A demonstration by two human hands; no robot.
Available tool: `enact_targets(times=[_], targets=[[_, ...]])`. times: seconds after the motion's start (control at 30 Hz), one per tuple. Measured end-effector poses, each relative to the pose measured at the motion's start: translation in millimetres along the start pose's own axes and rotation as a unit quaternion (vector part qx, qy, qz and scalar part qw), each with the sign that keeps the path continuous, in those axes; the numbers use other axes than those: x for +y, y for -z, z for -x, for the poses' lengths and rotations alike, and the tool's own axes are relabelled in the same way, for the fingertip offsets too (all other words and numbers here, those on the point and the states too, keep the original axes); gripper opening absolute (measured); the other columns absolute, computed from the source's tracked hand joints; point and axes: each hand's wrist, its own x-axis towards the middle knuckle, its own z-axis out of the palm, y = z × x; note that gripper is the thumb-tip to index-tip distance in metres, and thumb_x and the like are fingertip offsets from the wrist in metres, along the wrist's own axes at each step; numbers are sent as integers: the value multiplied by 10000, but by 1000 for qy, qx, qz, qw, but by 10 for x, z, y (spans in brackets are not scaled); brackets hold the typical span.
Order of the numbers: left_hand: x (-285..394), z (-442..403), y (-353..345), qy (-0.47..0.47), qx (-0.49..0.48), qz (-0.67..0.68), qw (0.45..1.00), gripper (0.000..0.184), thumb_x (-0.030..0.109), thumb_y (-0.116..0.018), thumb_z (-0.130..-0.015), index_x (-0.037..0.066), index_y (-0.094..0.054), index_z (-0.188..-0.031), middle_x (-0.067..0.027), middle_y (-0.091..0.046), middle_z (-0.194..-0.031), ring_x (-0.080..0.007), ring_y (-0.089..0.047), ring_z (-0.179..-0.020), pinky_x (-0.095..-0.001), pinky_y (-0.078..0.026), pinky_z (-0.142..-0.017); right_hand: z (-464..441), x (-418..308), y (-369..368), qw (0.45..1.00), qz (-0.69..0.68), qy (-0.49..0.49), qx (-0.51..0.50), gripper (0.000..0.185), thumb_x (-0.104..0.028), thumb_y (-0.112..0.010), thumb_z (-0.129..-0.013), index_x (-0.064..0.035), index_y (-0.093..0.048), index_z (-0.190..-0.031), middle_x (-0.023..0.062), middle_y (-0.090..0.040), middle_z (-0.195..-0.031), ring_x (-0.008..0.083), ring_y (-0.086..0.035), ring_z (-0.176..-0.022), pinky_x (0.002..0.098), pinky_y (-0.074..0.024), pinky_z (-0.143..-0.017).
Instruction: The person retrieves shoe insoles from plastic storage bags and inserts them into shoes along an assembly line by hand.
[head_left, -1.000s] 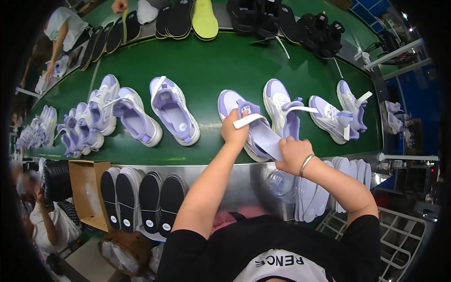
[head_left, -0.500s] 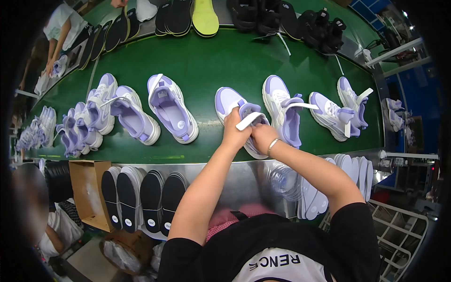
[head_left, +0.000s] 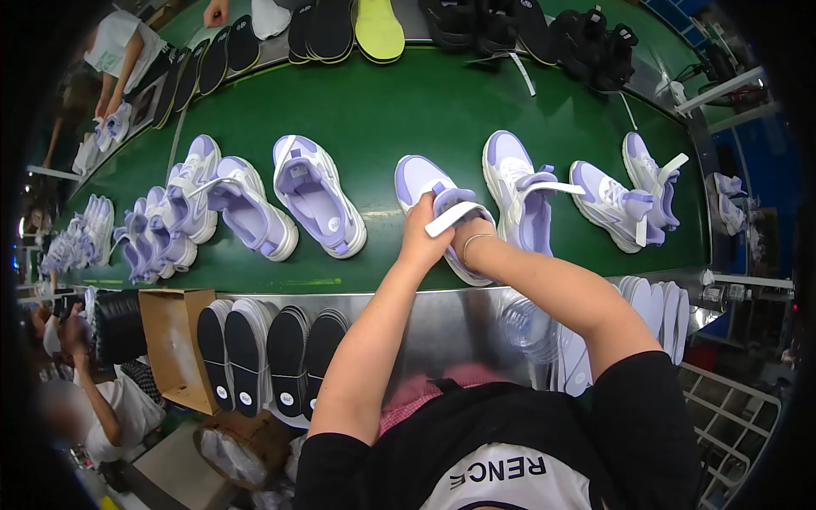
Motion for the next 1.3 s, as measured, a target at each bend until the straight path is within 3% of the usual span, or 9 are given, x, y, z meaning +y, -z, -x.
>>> enact_targets(times=[0.1, 0.17, 0.27, 0.47, 0.8, 0.9, 1.0, 1.07, 1.3], targets=[[43, -37, -8, -7, 0, -7, 1000, 472, 6, -484, -617, -6, -408, -1083, -159, -549, -978, -274, -541, -931, -338, -437, -785, -22, 86, -70, 999, 17, 39, -23, 569, -245, -434, -784, -75, -247, -1294, 95, -232, -1344, 223, -180, -1257, 331, -156, -1018], [-25, -32, -32, -33, 30, -4, 999, 390, 66, -558, -680, -35, -438, -1037, -177, -572, -926, -304, -560, -882, -351, -446, -743, -94, 146, -196, 993, -33, 91, -64, 377, -156, -525, -688, -27, -525, -1041, 152, -572, -1003, 262, -546, -950, 390, -365, -858], [-22, -38, -88, -30, 55, 0, 998, 375, 84, -565, -710, -31, -436, -1042, -158, -579, -909, -262, -571, -865, -331, -456, -720, 265, 154, -173, 990, -90, 62, -84, 437, -173, -520, -685, -1, -478, -1084, 152, -581, -981, 275, -547, -943, 461, -304, -884], [-16, -33, 73, 190, -11, 215, 958, 308, 279, -541, -808, 36, -503, -993, -36, -563, -845, -101, -516, -696, -224, -402, -564, -3, 162, -610, 996, -41, 83, -15, 506, -158, -493, -692, 30, -408, -1154, 175, -578, -978, 275, -550, -954, 475, -234, -902], [-51, -88, 2, 196, 27, 246, 949, 313, 370, -424, -857, 89, -555, -815, 19, -518, -665, -77, -460, -566, -210, -368, -486, -3, 224, -649, 989, -124, 80, 16, 530, -189, -497, -702, 22, -348, -1164, 186, -563, -1002, 282, -547, -949, 464, -213, -900], [46, -105, 12, 210, 35, 248, 945, 315, 387, -444, -843, 97, -560, -806, 13, -532, -682, -91, -472, -584, -227, -376, -510, 79, 252, -601, 973, -178, 90, 114, 444, -303, -498, -748, -30, -414, -1088, 168, -574, -966, 291, -558, -900, 479, -252, -873], [25, -139, -3, 230, 34, 279, 932, 308, 354, -436, -846, 83, -582, -840, 11, -547, -670, -68, -435, -527, -209, -323, -459, 83, 302, -436, 890, -106, 62, 439, 191, -229, -443, -788, -98, -502, -915, 90, -592, -708, 237, -572, -708, 400, -352, -743], [-27, -150, 34, 254, 3, 242, 936, 285, 377, -483, -806, 109, -565, -859, 11, -554, -735, -103, -485, -692, -266, -382, -599, 28, 378, -270, 886, -84, 35, 454, 258, -138, -465, -733, -116, -485, -990, 85, -594, -767, 213, -587, -661, 349, -385, -677], [-55, -166, 67, 256, 8, 277, 926, 279, 363, -489, -803, 99, -563, -855, -5, -565, -753, -110, -500, -700, -266, -382, -592, -202, 470, -179, 865, -109, 66, 486, 194, -176, -494, -741, -136, -541, -925, 62, -588, -797, 230, -582, -659, 354, -440, -586]])
